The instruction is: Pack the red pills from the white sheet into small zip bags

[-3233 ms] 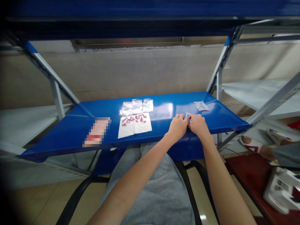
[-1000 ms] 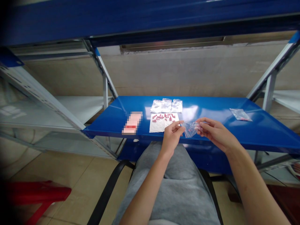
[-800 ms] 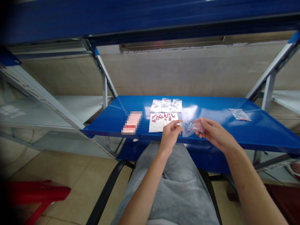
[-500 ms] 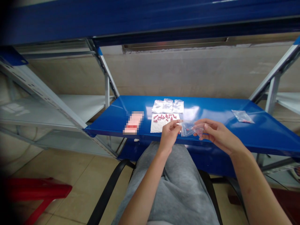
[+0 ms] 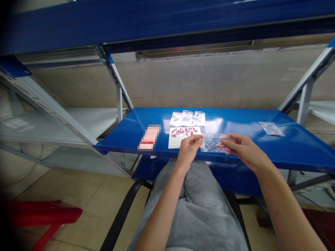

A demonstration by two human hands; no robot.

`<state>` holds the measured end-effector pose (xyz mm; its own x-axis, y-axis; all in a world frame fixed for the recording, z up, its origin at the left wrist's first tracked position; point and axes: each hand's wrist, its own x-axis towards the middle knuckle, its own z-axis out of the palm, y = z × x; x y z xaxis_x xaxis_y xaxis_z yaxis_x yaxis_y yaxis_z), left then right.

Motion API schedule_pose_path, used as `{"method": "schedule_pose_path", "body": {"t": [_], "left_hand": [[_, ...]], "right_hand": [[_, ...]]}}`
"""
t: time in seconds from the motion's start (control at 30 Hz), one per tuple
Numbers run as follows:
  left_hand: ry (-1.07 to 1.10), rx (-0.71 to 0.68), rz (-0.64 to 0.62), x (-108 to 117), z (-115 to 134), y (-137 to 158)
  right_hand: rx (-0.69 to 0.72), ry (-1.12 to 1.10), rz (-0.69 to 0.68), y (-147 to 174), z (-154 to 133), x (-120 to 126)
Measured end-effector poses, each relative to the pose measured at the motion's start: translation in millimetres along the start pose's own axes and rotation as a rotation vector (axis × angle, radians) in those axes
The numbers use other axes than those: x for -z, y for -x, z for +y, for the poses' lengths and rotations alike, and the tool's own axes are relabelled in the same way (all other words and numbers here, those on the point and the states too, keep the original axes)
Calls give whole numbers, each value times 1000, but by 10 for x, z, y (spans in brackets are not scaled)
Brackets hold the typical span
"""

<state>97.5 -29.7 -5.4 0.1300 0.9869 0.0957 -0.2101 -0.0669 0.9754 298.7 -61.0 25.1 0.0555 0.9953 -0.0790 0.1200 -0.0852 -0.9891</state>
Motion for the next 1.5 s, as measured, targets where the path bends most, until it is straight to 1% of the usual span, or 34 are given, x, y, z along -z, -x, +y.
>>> {"method": "schedule_pose_path", "body": {"t": [0.07,0.13,0.27,0.4,0.47,0.5,0.57,0.6,0.63,0.67,0.73,0.8,0.9,1.0,1.13,1.3,1.5], "left_hand": [[-23,-15,-15,10,-4,-5],[-47,-13,-26,20,2,-4],[-32,51,-55,49,26,6],[17,79,-45,76,37,5],[51,73,-35,79,40,3],[68,67,-35,75,40,4],[96,48,-52,55,40,12],[105,37,-66,38,40,20],[110,27,-83,18,41,30],[110,19,-98,-6,43,44],[95,15,-121,-57,52,79],[56,6,-123,-106,64,118],[-40,-32,-105,-162,72,167],[-107,-49,-128,-196,56,193],[-80,-33,-219,-218,34,207],[1,-1,-299,-246,23,227],[-22,-18,-329,-285,-37,217]], "right_hand": [[-7,-6,16,-19,25,-10],[16,-1,36,-46,55,-31],[52,-6,65,-91,111,-90],[23,-7,83,-127,173,-114],[45,70,144,-138,181,-110],[80,142,196,-135,170,-109],[188,312,305,-104,108,-119],[241,383,321,-74,60,-134],[276,433,291,-38,5,-155],[291,454,219,3,-53,-181],[262,431,35,78,-152,-237],[214,403,-41,122,-202,-275],[147,399,-28,125,-186,-265],[100,379,-89,108,-145,-198],[81,386,-181,118,-161,-91],[77,414,-201,137,-230,30],[58,429,-204,117,-233,104]]}}
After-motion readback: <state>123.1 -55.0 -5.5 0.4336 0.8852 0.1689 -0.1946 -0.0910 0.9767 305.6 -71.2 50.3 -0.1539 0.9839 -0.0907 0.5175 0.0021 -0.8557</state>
